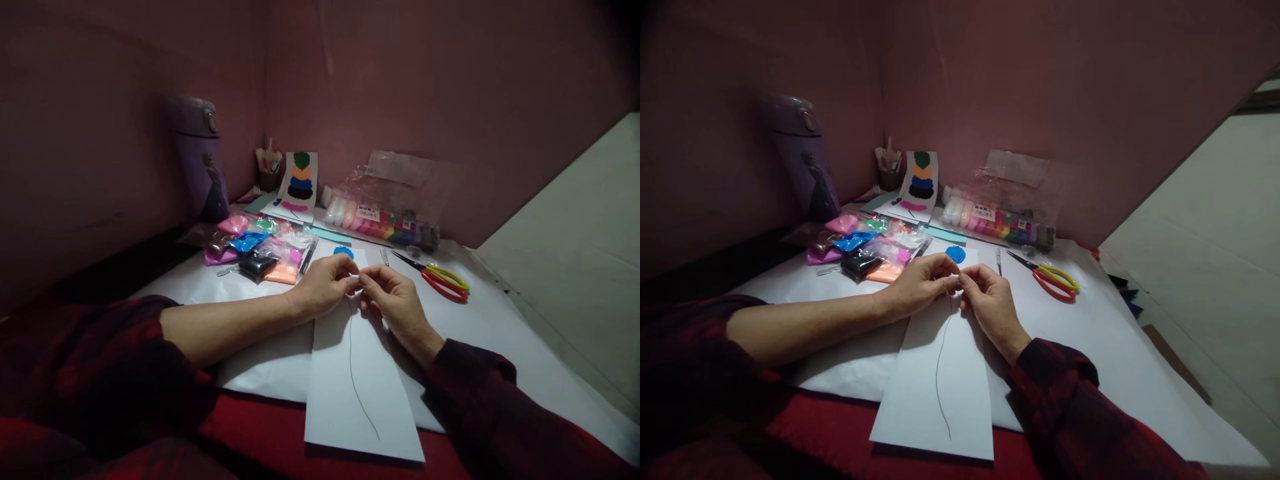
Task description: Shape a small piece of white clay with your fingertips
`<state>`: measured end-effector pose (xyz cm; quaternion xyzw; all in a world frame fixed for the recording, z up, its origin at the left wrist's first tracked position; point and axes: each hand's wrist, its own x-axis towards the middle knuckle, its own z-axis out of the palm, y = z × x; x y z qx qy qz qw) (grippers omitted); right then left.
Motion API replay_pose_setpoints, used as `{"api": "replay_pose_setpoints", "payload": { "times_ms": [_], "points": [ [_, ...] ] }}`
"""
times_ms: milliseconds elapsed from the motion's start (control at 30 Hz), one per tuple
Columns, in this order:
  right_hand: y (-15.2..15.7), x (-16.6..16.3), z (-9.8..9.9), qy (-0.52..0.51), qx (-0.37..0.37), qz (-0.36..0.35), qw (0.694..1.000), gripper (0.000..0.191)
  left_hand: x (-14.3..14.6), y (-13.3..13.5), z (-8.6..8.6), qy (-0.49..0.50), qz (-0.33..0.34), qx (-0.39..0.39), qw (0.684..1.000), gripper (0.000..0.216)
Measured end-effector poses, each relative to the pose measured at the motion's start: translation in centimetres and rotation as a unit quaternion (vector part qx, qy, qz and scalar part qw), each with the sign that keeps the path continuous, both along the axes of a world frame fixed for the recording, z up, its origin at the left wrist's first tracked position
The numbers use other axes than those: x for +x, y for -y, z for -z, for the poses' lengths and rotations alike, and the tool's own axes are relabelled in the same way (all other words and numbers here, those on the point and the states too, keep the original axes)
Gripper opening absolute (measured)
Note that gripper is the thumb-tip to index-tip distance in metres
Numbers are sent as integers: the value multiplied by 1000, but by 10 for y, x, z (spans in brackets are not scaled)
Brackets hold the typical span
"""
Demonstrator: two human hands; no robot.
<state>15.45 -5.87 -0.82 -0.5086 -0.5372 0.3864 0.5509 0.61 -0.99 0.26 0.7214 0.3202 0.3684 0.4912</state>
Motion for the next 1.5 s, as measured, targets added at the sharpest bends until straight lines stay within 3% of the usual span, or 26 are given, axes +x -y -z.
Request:
{"api": "replay_pose_setpoints", "payload": {
  "times_ms": [1500],
  "points": [
    [1, 0, 1, -5, -1, -9, 1000, 26, 0, 0, 1, 18, -4, 14, 1000, 5]
  ]
}}
